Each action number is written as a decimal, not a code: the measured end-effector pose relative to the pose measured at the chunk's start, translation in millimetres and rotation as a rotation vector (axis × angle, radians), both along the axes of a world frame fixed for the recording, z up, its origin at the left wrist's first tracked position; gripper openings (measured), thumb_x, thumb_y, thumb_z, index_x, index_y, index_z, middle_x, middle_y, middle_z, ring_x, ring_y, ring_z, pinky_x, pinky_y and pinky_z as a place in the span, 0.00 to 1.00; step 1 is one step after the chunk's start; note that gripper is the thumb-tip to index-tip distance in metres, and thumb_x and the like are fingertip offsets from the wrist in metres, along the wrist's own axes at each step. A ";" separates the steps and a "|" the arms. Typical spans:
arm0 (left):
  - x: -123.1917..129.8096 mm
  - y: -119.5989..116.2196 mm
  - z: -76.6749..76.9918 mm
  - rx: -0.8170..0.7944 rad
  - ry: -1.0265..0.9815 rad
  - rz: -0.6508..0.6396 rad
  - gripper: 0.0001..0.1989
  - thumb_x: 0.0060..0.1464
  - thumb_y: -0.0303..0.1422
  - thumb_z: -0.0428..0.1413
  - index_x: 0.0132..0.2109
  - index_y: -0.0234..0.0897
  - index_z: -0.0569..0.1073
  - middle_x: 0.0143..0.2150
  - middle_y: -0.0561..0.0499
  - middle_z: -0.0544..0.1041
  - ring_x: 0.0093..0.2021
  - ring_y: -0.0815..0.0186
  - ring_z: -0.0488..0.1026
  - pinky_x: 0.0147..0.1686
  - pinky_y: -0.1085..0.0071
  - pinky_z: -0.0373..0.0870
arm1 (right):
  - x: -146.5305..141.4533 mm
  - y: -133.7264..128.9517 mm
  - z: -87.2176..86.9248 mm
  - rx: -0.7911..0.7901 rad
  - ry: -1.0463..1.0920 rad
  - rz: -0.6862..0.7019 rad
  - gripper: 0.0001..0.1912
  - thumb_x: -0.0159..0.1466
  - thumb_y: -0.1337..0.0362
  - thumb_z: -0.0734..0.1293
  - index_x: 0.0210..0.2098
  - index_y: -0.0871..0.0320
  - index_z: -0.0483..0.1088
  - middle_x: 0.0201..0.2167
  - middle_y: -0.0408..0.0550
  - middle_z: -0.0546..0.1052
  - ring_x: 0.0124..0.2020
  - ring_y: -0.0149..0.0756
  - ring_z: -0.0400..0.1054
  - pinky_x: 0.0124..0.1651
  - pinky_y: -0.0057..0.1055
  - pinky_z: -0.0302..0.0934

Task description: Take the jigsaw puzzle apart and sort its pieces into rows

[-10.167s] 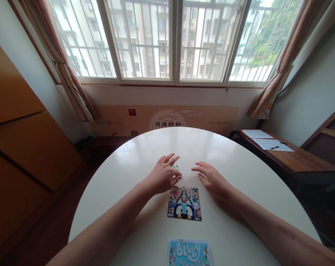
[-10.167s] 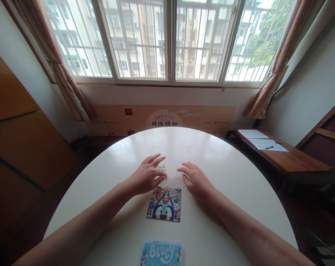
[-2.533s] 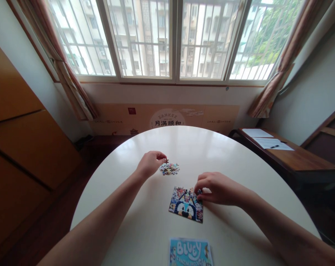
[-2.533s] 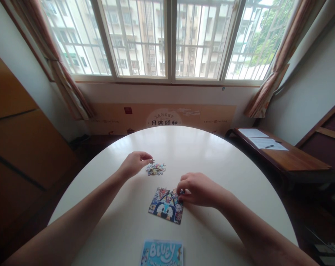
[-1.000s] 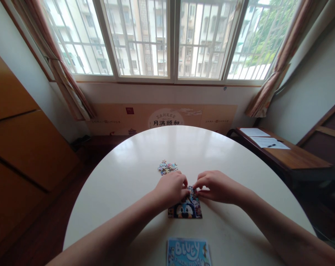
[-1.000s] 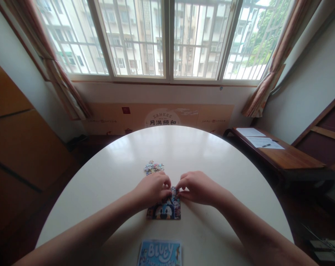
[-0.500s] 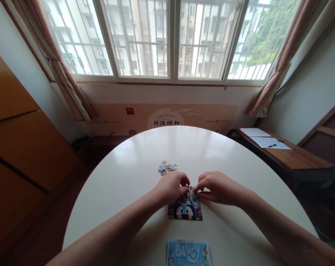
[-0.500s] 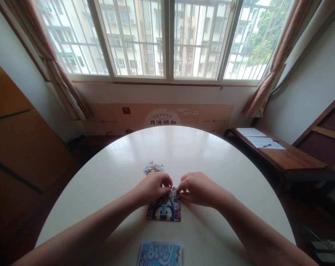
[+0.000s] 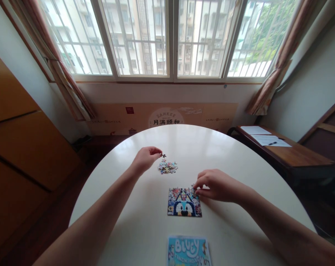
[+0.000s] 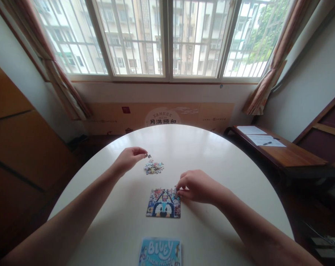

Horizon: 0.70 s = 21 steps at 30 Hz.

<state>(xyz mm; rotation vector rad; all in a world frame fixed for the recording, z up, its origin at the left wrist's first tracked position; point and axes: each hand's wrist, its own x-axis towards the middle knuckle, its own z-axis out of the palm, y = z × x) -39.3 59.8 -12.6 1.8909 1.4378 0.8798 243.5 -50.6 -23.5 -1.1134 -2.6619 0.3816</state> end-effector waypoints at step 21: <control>31.7 -46.1 2.0 0.376 0.510 -0.348 0.09 0.60 0.36 0.53 0.37 0.40 0.78 0.33 0.50 0.78 0.32 0.64 0.72 0.33 0.70 0.65 | -2.2 2.1 -2.1 0.046 0.032 -0.213 0.10 0.65 0.64 0.65 0.42 0.52 0.78 0.36 0.46 0.80 0.35 0.35 0.72 0.37 0.31 0.59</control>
